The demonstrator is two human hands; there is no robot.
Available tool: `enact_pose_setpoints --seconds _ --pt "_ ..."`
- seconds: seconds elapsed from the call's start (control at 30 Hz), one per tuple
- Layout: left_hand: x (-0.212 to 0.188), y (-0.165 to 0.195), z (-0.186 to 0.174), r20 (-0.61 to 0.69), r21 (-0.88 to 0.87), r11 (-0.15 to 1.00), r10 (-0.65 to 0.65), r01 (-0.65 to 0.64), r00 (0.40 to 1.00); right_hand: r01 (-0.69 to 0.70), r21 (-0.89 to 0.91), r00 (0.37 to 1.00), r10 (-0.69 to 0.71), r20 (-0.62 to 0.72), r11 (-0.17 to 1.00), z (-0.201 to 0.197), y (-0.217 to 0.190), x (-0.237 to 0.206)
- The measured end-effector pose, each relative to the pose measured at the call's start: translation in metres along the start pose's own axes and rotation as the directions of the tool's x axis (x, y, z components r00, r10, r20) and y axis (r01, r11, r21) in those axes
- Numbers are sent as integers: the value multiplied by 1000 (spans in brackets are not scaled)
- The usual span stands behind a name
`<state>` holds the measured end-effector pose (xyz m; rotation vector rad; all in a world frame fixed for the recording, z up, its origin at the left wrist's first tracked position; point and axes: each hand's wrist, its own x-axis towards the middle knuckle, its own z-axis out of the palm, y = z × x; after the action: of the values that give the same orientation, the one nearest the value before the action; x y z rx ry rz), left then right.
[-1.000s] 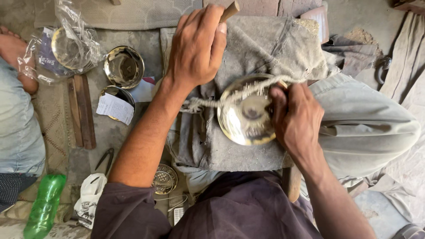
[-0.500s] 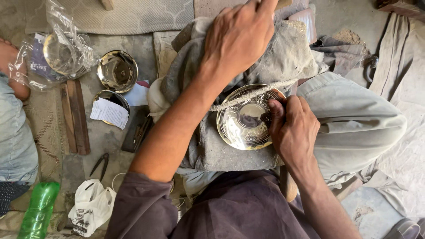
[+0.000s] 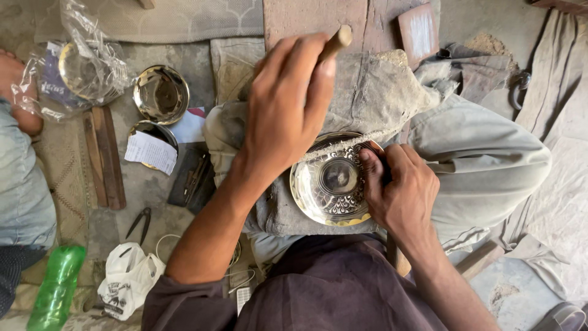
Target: The person sits on the floor holding a small punch against a decorative brass plate resting on a padded sandbag and repeatedly strikes the punch with a wooden mallet to emboss the ornamental pattern. They reposition the punch across the plate's surface and at one point lift and re-tie the rope holding the plate in place before resuming hammering.
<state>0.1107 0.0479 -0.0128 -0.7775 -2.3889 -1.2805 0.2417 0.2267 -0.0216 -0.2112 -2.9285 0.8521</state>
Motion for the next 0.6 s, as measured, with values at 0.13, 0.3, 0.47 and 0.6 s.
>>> enact_pose_setpoints --seconds 0.13,0.3,0.47,0.6 --pt "-52 25 -33 54 89 989 -120 115 991 -12 6 1000 12 -9 1000 4 -3 -1" --pt "-87 31 -17 38 295 949 -133 116 990 -2 -29 998 0 -68 1000 17 9 12" --pt "-99 23 6 -67 460 883 -72 95 995 85 73 976 -68 -209 994 22 9 14" --pt "-106 19 10 -120 472 874 -68 117 990 -32 236 979 78 -186 971 21 3 11"
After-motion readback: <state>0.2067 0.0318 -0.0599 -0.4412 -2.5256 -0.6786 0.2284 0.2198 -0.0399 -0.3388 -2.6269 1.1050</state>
